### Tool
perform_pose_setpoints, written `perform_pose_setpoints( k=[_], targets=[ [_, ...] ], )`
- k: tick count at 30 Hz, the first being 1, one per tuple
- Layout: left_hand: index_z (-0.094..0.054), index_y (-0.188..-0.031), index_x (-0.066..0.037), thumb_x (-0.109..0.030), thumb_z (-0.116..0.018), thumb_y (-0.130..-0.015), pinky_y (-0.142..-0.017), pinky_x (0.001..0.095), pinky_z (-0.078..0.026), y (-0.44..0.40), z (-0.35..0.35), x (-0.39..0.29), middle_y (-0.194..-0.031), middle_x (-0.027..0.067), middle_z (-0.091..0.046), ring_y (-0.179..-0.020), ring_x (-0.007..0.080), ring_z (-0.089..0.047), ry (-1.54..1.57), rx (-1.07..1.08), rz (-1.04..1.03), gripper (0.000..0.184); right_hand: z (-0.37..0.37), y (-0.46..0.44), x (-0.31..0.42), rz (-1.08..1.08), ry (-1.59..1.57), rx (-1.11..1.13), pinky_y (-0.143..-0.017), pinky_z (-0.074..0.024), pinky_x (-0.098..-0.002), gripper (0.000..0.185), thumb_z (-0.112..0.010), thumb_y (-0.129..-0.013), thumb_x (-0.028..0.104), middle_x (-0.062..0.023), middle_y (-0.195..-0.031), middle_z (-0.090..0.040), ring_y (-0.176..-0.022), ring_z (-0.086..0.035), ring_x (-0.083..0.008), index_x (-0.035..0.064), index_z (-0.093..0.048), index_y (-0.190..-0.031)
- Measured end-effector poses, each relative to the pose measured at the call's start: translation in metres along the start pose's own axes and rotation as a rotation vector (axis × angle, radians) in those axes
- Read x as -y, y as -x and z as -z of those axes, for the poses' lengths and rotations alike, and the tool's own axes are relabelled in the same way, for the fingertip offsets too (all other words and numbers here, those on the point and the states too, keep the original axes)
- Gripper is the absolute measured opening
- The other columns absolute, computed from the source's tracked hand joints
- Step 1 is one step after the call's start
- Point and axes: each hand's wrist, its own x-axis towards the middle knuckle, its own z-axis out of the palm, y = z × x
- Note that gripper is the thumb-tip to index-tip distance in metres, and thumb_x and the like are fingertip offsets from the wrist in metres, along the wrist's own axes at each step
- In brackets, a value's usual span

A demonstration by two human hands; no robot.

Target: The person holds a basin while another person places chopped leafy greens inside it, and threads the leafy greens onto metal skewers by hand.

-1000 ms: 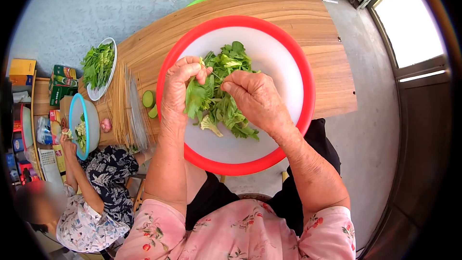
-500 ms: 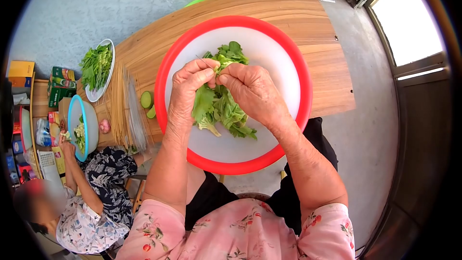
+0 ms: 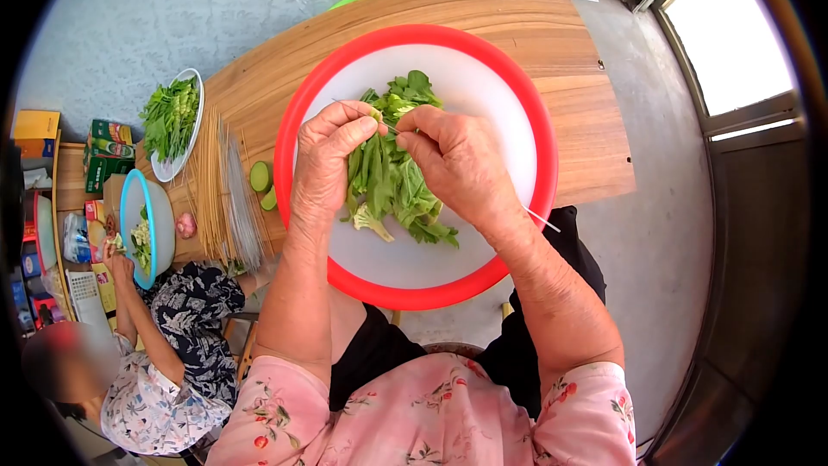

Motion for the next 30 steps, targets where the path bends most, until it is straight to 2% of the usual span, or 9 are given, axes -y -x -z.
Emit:
perform_pose_setpoints(
  k=[6,16,19,21,23,25,26,29,30],
  targets=[
    [-0.061,-0.087,0.002,-0.004,-0.060,-0.076,-0.077,0.0255,-0.044,0.000,0.002,0.001,-0.078,0.0075,-0.062,-0.075,0.0124,-0.057,0.004,-0.002,0.017,0.012,-0.003,0.000,0.005,0.059,0.076,-0.031,-0.054,-0.0460,-0.0334,0.006,-0.061,-0.077,0.004,-0.0155,-0.066,-0.060,-0.059,-0.059,-0.0291,-0.0002,-0.062,-0.081],
    [-0.061,-0.085,0.000,-0.005,-0.060,-0.077,-0.067,0.0190,-0.044,-0.001,0.000,0.009,-0.076,0.0017,-0.062,-0.070,0.0055,-0.054,-0.025,0.018,0.069,0.009,-0.005,-0.004,0.004,0.043,0.105,-0.004,-0.055,-0.0466,-0.0346,0.005,-0.060,-0.076,0.003,-0.0152,-0.067,-0.060,-0.062,-0.060,-0.0308,-0.0005,-0.062,-0.079],
    [-0.062,-0.085,0.000,-0.006,-0.061,-0.077,-0.067,0.0194,-0.045,-0.002,-0.004,0.008,-0.076,0.0028,-0.062,-0.070,0.0063,-0.055,0.097,-0.035,0.043,0.010,-0.009,-0.005,0.005,0.159,0.141,-0.082,-0.058,-0.0455,-0.0355,0.006,-0.063,-0.074,0.002,-0.0131,-0.068,-0.060,-0.063,-0.058,-0.0299,0.0000,-0.062,-0.079],
    [-0.062,-0.086,0.001,-0.006,-0.061,-0.077,-0.068,0.0198,-0.045,-0.002,-0.004,0.007,-0.076,0.0037,-0.062,-0.071,0.0070,-0.056,0.094,-0.078,0.027,0.011,-0.013,-0.003,0.014,0.456,0.300,-0.415,-0.060,-0.0438,-0.0360,0.010,-0.066,-0.071,0.001,-0.0100,-0.068,-0.057,-0.065,-0.055,-0.0282,0.0010,-0.061,-0.079],
    [-0.062,-0.086,0.001,-0.006,-0.061,-0.078,-0.068,0.0202,-0.045,-0.004,-0.001,0.006,-0.076,0.0045,-0.062,-0.071,0.0076,-0.056,0.093,-0.121,0.016,0.011,-0.015,0.006,0.015,0.553,0.275,-0.397,-0.061,-0.0423,-0.0358,0.013,-0.068,-0.070,0.001,-0.0090,-0.070,-0.055,-0.066,-0.051,-0.0273,0.0015,-0.060,-0.080],
    [-0.062,-0.087,0.002,-0.006,-0.061,-0.078,-0.067,0.0209,-0.046,-0.006,0.005,0.006,-0.076,0.0057,-0.063,-0.071,0.0089,-0.057,0.137,-0.220,-0.074,0.012,-0.019,0.018,0.015,0.388,0.235,-0.185,-0.061,-0.0420,-0.0352,0.014,-0.067,-0.071,0.001,-0.0103,-0.072,-0.055,-0.068,-0.052,-0.0270,0.0010,-0.059,-0.082],
    [-0.061,-0.086,0.002,-0.006,-0.061,-0.079,-0.065,0.0216,-0.047,-0.006,0.005,0.006,-0.076,0.0064,-0.063,-0.069,0.0095,-0.058,0.184,-0.253,-0.095,0.011,-0.021,0.019,0.008,0.291,0.265,-0.158,-0.064,-0.0437,-0.0340,0.017,-0.068,-0.074,0.008,-0.0113,-0.077,-0.057,-0.071,-0.053,-0.0254,0.0009,-0.061,-0.088],
    [-0.060,-0.088,0.002,-0.004,-0.061,-0.080,-0.066,0.0239,-0.051,-0.006,0.013,0.002,-0.077,0.0098,-0.064,-0.069,0.0125,-0.061,0.294,-0.184,-0.064,0.011,-0.027,0.008,-0.012,-0.049,-0.068,-0.250,-0.071,-0.0454,-0.0313,0.028,-0.068,-0.078,0.020,-0.0096,-0.082,-0.060,-0.080,-0.056,-0.0205,0.0018,-0.062,-0.099],
    [-0.060,-0.088,0.002,-0.004,-0.061,-0.080,-0.066,0.0239,-0.051,-0.004,0.012,-0.001,-0.077,0.0098,-0.064,-0.069,0.0125,-0.061,0.296,-0.184,-0.057,0.011,-0.024,0.004,-0.010,-0.055,-0.066,-0.250,-0.071,-0.0454,-0.0313,0.028,-0.068,-0.078,0.020,-0.0096,-0.082,-0.060,-0.080,-0.056,-0.0205,0.0018,-0.062,-0.099]
  ],
)
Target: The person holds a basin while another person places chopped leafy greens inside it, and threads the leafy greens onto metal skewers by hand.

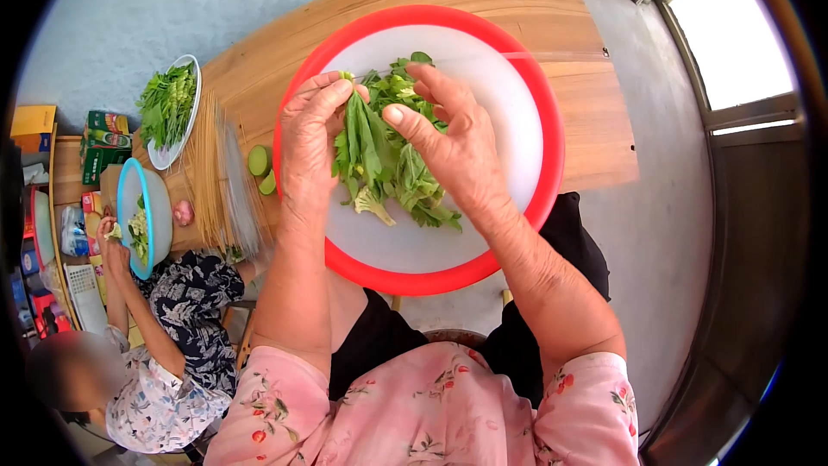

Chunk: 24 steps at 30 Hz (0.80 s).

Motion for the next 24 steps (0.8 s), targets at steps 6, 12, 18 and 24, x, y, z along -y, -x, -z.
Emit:
perform_pose_setpoints(
  k=[6,12,18,24],
  targets=[
    [-0.062,-0.090,0.003,-0.003,-0.062,-0.078,-0.072,0.0242,-0.049,0.003,-0.005,-0.002,-0.080,0.0097,-0.065,-0.074,0.0137,-0.062,-0.048,0.207,0.113,0.013,0.002,-0.011,0.006,-0.401,-0.775,0.317,-0.088,-0.0397,-0.0283,0.039,-0.066,-0.080,0.028,-0.0064,-0.096,-0.061,-0.094,-0.053,-0.0146,0.0026,-0.061,-0.110],
    [-0.065,-0.092,0.001,-0.010,-0.065,-0.079,-0.072,0.0219,-0.046,0.002,-0.003,-0.001,-0.081,0.0041,-0.064,-0.077,0.0092,-0.057,-0.363,0.196,0.040,0.016,0.011,-0.018,0.002,-0.381,-0.671,0.251,-0.080,-0.0430,-0.0262,0.034,-0.065,-0.081,0.029,-0.0059,-0.089,-0.062,-0.085,-0.054,-0.0124,0.0008,-0.064,-0.101],
    [-0.064,-0.095,0.000,-0.011,-0.062,-0.081,-0.070,0.0241,-0.047,-0.021,0.031,0.011,-0.083,0.0059,-0.064,-0.074,0.0115,-0.058,-0.874,0.027,-0.141,0.018,0.044,-0.034,0.004,-0.341,-0.836,0.040,-0.066,-0.0526,-0.0288,0.029,-0.057,-0.087,0.026,-0.0105,-0.080,-0.063,-0.073,-0.062,-0.0176,-0.0013,-0.060,-0.094],
    [-0.065,-0.097,-0.006,-0.010,-0.066,-0.071,-0.077,0.0320,-0.046,-0.020,0.042,0.028,-0.097,0.0104,-0.061,-0.088,0.0225,-0.057,-1.660,0.104,-0.379,0.026,0.060,-0.037,0.000,-0.327,-0.884,-0.049,-0.061,-0.0544,-0.0319,0.026,-0.056,-0.088,0.024,-0.0114,-0.079,-0.061,-0.072,-0.062,-0.0195,-0.0020,-0.059,-0.090]
  ],
)
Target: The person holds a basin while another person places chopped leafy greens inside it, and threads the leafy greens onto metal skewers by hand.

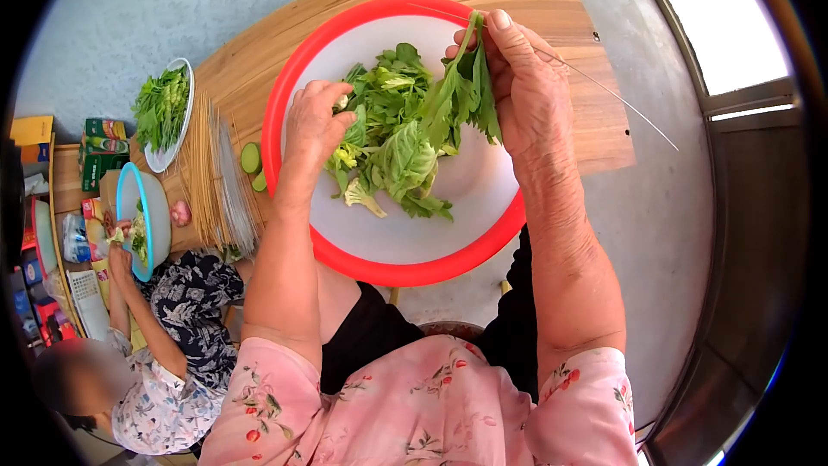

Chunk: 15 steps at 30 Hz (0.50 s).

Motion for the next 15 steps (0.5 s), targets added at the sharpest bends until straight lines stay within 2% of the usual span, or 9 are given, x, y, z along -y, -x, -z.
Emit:
perform_pose_setpoints(
  k=[1,2,4,8,10,11,13,14,15],
  targets=[
    [-0.066,-0.095,-0.006,-0.010,-0.066,-0.071,-0.080,0.0341,-0.045,0.001,0.001,0.000,-0.098,0.0108,-0.060,-0.092,0.0246,-0.056,-0.178,0.013,-0.055,0.024,0.001,-0.001,0.001,-0.003,-0.007,-0.013,-0.060,-0.0544,-0.0317,0.026,-0.056,-0.088,0.024,-0.0115,-0.078,-0.061,-0.071,-0.062,-0.0193,-0.0018,-0.059,-0.089],
    [-0.066,-0.095,-0.006,-0.010,-0.066,-0.071,-0.080,0.0341,-0.045,-0.001,-0.001,0.002,-0.098,0.0108,-0.060,-0.092,0.0246,-0.056,-0.180,0.011,-0.058,0.024,0.002,-0.001,0.001,0.000,-0.010,-0.011,-0.060,-0.0544,-0.0317,0.026,-0.056,-0.088,0.024,-0.0115,-0.078,-0.061,-0.071,-0.062,-0.0193,-0.0018,-0.059,-0.089],
    [-0.068,-0.087,-0.008,-0.012,-0.064,-0.071,-0.080,0.0357,-0.044,-0.003,-0.007,0.007,-0.091,0.0097,-0.059,-0.089,0.0273,-0.053,-0.132,-0.043,-0.061,0.017,0.002,-0.001,0.002,-0.008,0.013,-0.027,-0.059,-0.0540,-0.0314,0.026,-0.056,-0.088,0.024,-0.0115,-0.078,-0.061,-0.070,-0.062,-0.0191,-0.0013,-0.059,-0.089],
    [-0.068,-0.081,-0.008,-0.010,-0.063,-0.071,-0.078,0.0372,-0.045,-0.007,-0.005,0.014,-0.092,0.0089,-0.060,-0.086,0.0281,-0.054,0.029,-0.134,-0.018,0.012,0.004,-0.002,0.005,-0.010,0.005,-0.038,-0.059,-0.0538,-0.0314,0.026,-0.056,-0.088,0.025,-0.0114,-0.078,-0.061,-0.070,-0.062,-0.0191,-0.0013,-0.058,-0.090],
    [-0.067,-0.082,-0.005,-0.010,-0.062,-0.073,-0.070,0.0335,-0.047,-0.009,0.000,0.012,-0.085,0.0089,-0.062,-0.076,0.0228,-0.057,0.126,-0.300,-0.046,0.011,0.006,-0.003,0.007,-0.011,-0.029,-0.047,-0.059,-0.0538,-0.0316,0.026,-0.055,-0.088,0.024,-0.0111,-0.078,-0.061,-0.070,-0.062,-0.0193,-0.0011,-0.058,-0.090],
    [-0.067,-0.082,-0.005,-0.010,-0.062,-0.073,-0.070,0.0335,-0.047,-0.010,0.005,0.011,-0.085,0.0089,-0.062,-0.076,0.0228,-0.057,0.126,-0.298,-0.047,0.011,0.007,-0.003,0.008,-0.010,-0.029,-0.049,-0.059,-0.0538,-0.0316,0.026,-0.055,-0.088,0.024,-0.0111,-0.078,-0.061,-0.070,-0.062,-0.0193,-0.0011,-0.058,-0.090],
    [-0.064,-0.080,0.000,-0.012,-0.061,-0.077,-0.063,0.0271,-0.046,-0.012,0.019,0.004,-0.078,0.0059,-0.062,-0.067,0.0146,-0.057,0.452,-0.238,0.299,0.012,0.007,-0.002,0.011,-0.004,-0.023,-0.092,-0.059,-0.0539,-0.0319,0.025,-0.055,-0.088,0.024,-0.0110,-0.077,-0.060,-0.069,-0.062,-0.0197,-0.0016,-0.058,-0.090],
    [-0.063,-0.081,0.001,-0.012,-0.061,-0.080,-0.060,0.0231,-0.045,-0.014,0.015,0.009,-0.076,0.0027,-0.061,-0.064,0.0087,-0.054,0.754,-0.229,0.387,0.014,0.007,-0.002,0.011,-0.004,-0.024,-0.092,-0.059,-0.0539,-0.0319,0.025,-0.055,-0.088,0.024,-0.0110,-0.077,-0.060,-0.069,-0.062,-0.0197,-0.0016,-0.058,-0.090],
    [-0.063,-0.081,0.001,-0.012,-0.061,-0.080,-0.060,0.0231,-0.045,-0.015,0.017,0.007,-0.076,0.0027,-0.061,-0.064,0.0087,-0.054,0.752,-0.231,0.386,0.014,0.008,-0.003,0.011,0.002,-0.020,-0.095,-0.059,-0.0539,-0.0319,0.026,-0.055,-0.089,0.024,-0.0110,-0.077,-0.060,-0.069,-0.062,-0.0196,-0.0017,-0.058,-0.090]
  ],
)
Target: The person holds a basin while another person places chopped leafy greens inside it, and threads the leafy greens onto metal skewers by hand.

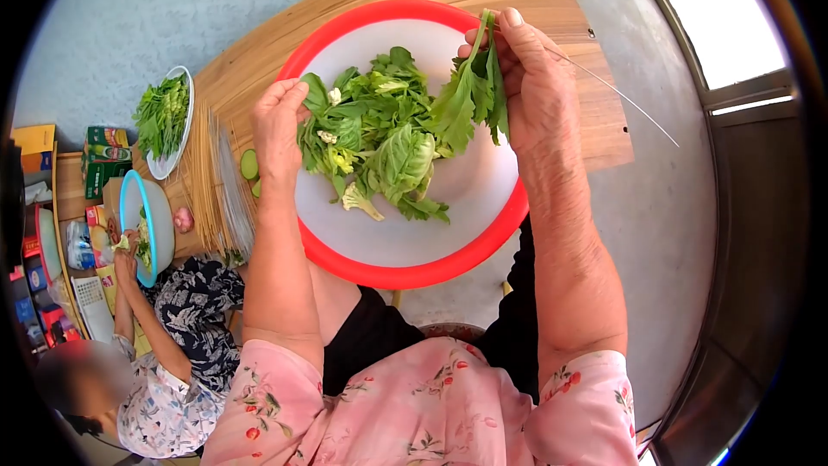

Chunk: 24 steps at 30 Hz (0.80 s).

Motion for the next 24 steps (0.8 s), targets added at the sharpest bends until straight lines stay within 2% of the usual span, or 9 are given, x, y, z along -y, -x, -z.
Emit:
perform_pose_setpoints(
  k=[2,7,10,12,13,18,20,21,24],
  targets=[
    [-0.062,-0.085,0.000,-0.011,-0.060,-0.081,-0.060,0.0246,-0.046,0.002,0.001,-0.009,-0.079,0.0016,-0.062,-0.066,0.0093,-0.055,0.365,-0.010,0.177,0.012,0.001,-0.001,-0.001,0.006,0.000,0.001,-0.059,-0.0539,-0.0320,0.026,-0.055,-0.089,0.024,-0.0111,-0.077,-0.060,-0.069,-0.061,-0.0196,-0.0019,-0.058,-0.090],
    [-0.061,-0.087,-0.001,-0.013,-0.058,-0.084,-0.063,0.0257,-0.048,0.012,0.006,-0.030,-0.080,0.0042,-0.062,-0.070,0.0121,-0.058,0.611,0.029,0.106,0.013,-0.005,0.002,-0.004,-0.010,0.014,0.051,-0.058,-0.0536,-0.0311,0.026,-0.054,-0.089,0.024,-0.0113,-0.077,-0.060,-0.067,-0.061,-0.0184,-0.0018,-0.058,-0.088],
    [-0.062,-0.090,0.001,-0.016,-0.057,-0.086,-0.064,0.0265,-0.048,0.022,0.007,-0.042,-0.081,0.0067,-0.063,-0.069,0.0139,-0.059,0.725,0.086,-0.074,0.017,-0.006,0.002,-0.004,-0.021,0.033,0.063,-0.057,-0.0533,-0.0307,0.026,-0.053,-0.089,0.024,-0.0114,-0.076,-0.060,-0.066,-0.060,-0.0182,-0.0017,-0.058,-0.088],
    [-0.062,-0.095,0.003,-0.021,-0.058,-0.087,-0.066,0.0265,-0.049,0.027,0.014,-0.041,-0.081,0.0083,-0.064,-0.070,0.0141,-0.060,0.693,0.515,-0.048,0.025,-0.004,0.003,-0.007,-0.018,0.017,0.044,-0.056,-0.0532,-0.0305,0.026,-0.053,-0.090,0.024,-0.0115,-0.076,-0.060,-0.067,-0.060,-0.0182,-0.0017,-0.058,-0.088],
    [-0.062,-0.098,0.003,-0.027,-0.059,-0.086,-0.066,0.0262,-0.049,0.027,0.020,-0.042,-0.081,0.0089,-0.065,-0.070,0.0140,-0.060,0.557,0.672,0.012,0.032,-0.004,0.002,-0.008,-0.013,0.000,0.031,-0.056,-0.0530,-0.0303,0.026,-0.052,-0.090,0.024,-0.0115,-0.076,-0.060,-0.067,-0.060,-0.0182,-0.0017,-0.058,-0.088],
    [-0.065,-0.094,-0.002,-0.030,-0.059,-0.085,-0.064,0.0271,-0.048,0.028,0.006,-0.024,-0.074,0.0092,-0.065,-0.068,0.0160,-0.060,0.129,0.535,0.055,0.030,0.000,0.002,-0.005,-0.020,-0.002,0.063,-0.056,-0.0530,-0.0306,0.026,-0.053,-0.089,0.024,-0.0115,-0.076,-0.060,-0.067,-0.061,-0.0184,-0.0018,-0.057,-0.089],
    [-0.065,-0.090,-0.004,-0.025,-0.062,-0.080,-0.062,0.0313,-0.047,0.027,0.005,-0.016,-0.072,0.0116,-0.064,-0.067,0.0225,-0.061,-0.488,0.486,-0.178,0.024,0.002,0.004,-0.006,-0.018,-0.009,0.052,-0.057,-0.0530,-0.0307,0.026,-0.053,-0.089,0.024,-0.0115,-0.076,-0.060,-0.067,-0.061,-0.0186,-0.0018,-0.057,-0.089],
    [-0.064,-0.086,-0.005,-0.021,-0.063,-0.076,-0.062,0.0358,-0.046,0.028,0.000,-0.014,-0.071,0.0133,-0.061,-0.068,0.0282,-0.060,-0.528,0.474,-0.188,0.019,0.003,0.003,-0.006,-0.013,-0.002,0.044,-0.056,-0.0530,-0.0308,0.026,-0.054,-0.089,0.024,-0.0114,-0.076,-0.060,-0.067,-0.061,-0.0187,-0.0018,-0.057,-0.090],
    [-0.065,-0.087,-0.005,-0.019,-0.063,-0.076,-0.067,0.0370,-0.047,0.034,-0.008,-0.017,-0.077,0.0128,-0.062,-0.075,0.0282,-0.060,-0.638,0.425,-0.219,0.018,0.003,0.002,-0.003,-0.016,-0.004,0.041,-0.055,-0.0531,-0.0307,0.025,-0.054,-0.089,0.023,-0.0115,-0.076,-0.060,-0.066,-0.061,-0.0189,-0.0018,-0.057,-0.089]
  ],
)
